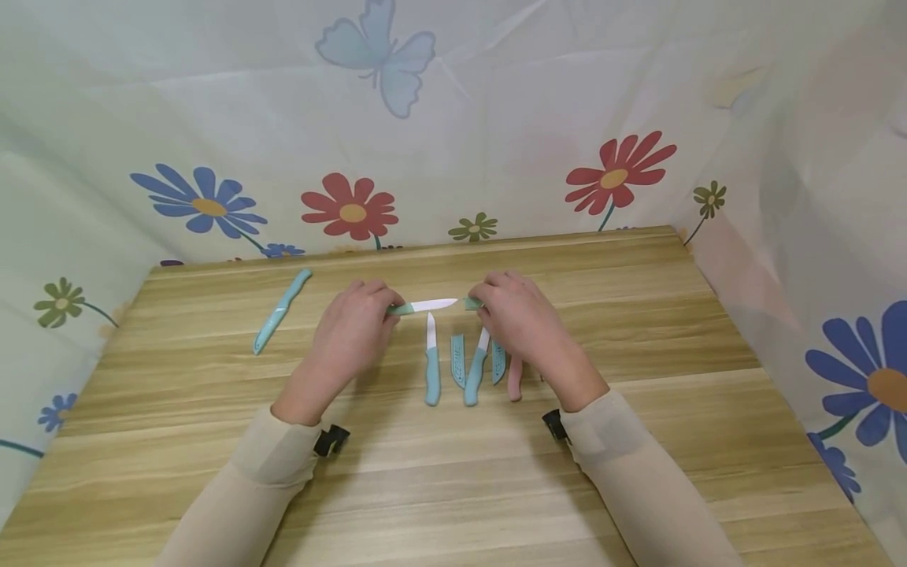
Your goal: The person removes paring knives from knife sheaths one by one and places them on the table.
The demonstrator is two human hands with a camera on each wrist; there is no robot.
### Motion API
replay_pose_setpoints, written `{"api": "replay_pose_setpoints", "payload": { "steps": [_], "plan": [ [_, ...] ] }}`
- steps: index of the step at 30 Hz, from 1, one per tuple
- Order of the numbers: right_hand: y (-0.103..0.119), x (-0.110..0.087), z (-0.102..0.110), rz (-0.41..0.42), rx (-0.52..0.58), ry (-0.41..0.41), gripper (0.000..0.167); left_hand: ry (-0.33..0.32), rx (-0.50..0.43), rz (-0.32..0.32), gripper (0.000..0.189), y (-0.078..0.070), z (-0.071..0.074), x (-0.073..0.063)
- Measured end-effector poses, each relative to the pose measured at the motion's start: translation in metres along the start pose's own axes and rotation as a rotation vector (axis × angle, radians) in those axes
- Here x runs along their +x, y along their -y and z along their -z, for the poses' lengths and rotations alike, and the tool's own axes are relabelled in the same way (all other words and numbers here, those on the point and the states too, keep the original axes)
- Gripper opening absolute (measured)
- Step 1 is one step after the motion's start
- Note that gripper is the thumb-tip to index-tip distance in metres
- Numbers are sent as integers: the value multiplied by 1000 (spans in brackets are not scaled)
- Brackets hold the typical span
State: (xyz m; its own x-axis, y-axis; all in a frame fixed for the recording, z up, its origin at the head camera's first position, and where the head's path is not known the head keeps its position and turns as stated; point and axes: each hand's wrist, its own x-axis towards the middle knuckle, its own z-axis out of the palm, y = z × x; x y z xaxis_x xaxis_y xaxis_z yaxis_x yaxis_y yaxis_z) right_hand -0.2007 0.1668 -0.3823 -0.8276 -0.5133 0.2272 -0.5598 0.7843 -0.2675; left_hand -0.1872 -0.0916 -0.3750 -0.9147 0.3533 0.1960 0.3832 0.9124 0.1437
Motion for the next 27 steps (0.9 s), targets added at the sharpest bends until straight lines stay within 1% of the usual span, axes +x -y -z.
{"api": "replay_pose_setpoints", "payload": {
  "steps": [5,11,17,22,27],
  "plan": [
    [0,0,0,6,-2,-5,26,4,-10,23,16,2,1,0],
    [2,1,1,6,-1,7,24,-11,-13,59,15,5,3,-1],
    [4,5,0,6,-19,55,26,-3,-28,104,13,8,4,-4],
    [10,9,-1,-7,-33,114,29,2,-17,122,12,10,3,-6],
    [17,14,-3,-12,-52,142,28,9,-18,149,11,11,2,-9]
  ]
}}
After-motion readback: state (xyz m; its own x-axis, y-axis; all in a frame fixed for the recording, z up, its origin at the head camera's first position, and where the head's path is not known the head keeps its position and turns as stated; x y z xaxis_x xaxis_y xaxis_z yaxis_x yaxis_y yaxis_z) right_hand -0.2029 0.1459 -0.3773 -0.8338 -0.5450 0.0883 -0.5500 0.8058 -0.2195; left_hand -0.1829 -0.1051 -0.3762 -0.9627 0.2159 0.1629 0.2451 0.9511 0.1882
